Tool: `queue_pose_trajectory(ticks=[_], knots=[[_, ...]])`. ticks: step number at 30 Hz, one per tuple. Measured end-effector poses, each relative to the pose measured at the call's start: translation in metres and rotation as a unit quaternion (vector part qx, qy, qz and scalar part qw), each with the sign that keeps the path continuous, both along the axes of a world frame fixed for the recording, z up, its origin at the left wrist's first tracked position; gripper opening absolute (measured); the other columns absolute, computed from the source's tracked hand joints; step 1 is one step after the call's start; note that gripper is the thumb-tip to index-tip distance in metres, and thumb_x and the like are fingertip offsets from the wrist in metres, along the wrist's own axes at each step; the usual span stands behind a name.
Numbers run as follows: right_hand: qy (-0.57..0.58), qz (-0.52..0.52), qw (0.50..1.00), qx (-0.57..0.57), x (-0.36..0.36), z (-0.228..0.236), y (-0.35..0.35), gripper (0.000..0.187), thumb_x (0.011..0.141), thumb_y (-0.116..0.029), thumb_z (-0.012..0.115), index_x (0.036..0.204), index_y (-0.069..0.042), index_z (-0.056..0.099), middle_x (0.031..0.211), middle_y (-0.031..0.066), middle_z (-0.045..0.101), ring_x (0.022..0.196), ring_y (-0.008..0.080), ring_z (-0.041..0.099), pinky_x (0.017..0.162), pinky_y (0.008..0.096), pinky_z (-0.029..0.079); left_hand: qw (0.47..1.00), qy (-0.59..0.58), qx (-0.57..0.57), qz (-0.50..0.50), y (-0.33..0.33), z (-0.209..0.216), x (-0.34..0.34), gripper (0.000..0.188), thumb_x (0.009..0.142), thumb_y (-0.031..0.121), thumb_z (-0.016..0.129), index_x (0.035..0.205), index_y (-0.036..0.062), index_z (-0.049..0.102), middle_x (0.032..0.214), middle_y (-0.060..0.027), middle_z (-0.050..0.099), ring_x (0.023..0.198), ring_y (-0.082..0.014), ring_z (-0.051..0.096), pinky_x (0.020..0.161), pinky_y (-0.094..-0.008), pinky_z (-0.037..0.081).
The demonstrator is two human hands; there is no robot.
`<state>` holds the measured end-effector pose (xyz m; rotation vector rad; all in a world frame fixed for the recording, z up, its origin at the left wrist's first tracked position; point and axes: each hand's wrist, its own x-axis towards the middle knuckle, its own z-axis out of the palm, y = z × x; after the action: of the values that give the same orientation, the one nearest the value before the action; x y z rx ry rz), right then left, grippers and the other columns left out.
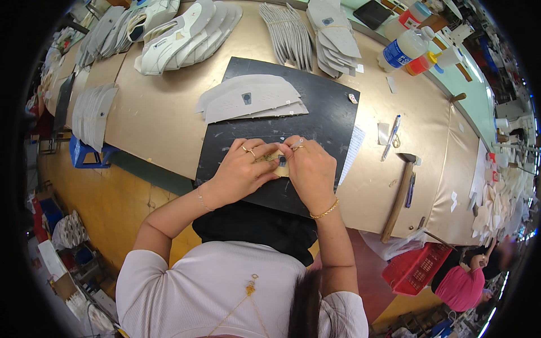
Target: The person uses a small template and a pen to mark a series of white fabric pieces on a black cutting mat. They repeatedly place the template, trace or mark the fabric, then set the marked piece aside and pick up the next one from a nearby stack.
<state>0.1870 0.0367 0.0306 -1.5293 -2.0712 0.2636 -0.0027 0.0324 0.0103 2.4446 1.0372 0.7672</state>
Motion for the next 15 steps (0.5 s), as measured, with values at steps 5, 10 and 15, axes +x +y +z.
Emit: queue_pose_trajectory(ticks=[5,10,15], knots=[[0.013,0.004,1.000,0.019,-0.0020,-0.0006,-0.0011,0.013,0.094,-0.021,0.069,0.086,-0.011,0.066,0.076,0.0031,0.065,0.070,0.0224,0.064,0.059,0.0349,0.051,1.000,-0.001,-0.014,-0.005,0.0000,-0.0020,-0.0013,0.025,0.081,0.021,0.078,0.101,0.0075,0.073,0.124,-0.0079,0.064,0.117,-0.0254,0.056,0.099,-0.0411,0.041],[0.008,-0.004,1.000,0.010,-0.0036,0.0017,-0.0015,0.011,0.092,-0.019,0.071,0.087,-0.011,0.065,0.078,0.0024,0.066,0.072,0.0216,0.065,0.060,0.0347,0.051,1.000,0.003,-0.017,-0.006,0.0005,-0.0010,-0.0015,0.025,0.082,0.022,0.078,0.101,0.0073,0.073,0.124,-0.0078,0.064,0.117,-0.0254,0.056,0.099,-0.0411,0.041],[0.003,0.002,1.000,0.021,-0.0041,-0.0013,-0.0007,0.011,0.092,-0.018,0.071,0.087,-0.011,0.065,0.078,0.0022,0.066,0.072,0.0215,0.065,0.061,0.0346,0.051,1.000,0.008,-0.014,-0.007,0.0004,-0.0004,-0.0008,0.025,0.081,0.022,0.078,0.101,0.0074,0.073,0.123,-0.0078,0.064,0.117,-0.0256,0.056,0.099,-0.0411,0.041]])
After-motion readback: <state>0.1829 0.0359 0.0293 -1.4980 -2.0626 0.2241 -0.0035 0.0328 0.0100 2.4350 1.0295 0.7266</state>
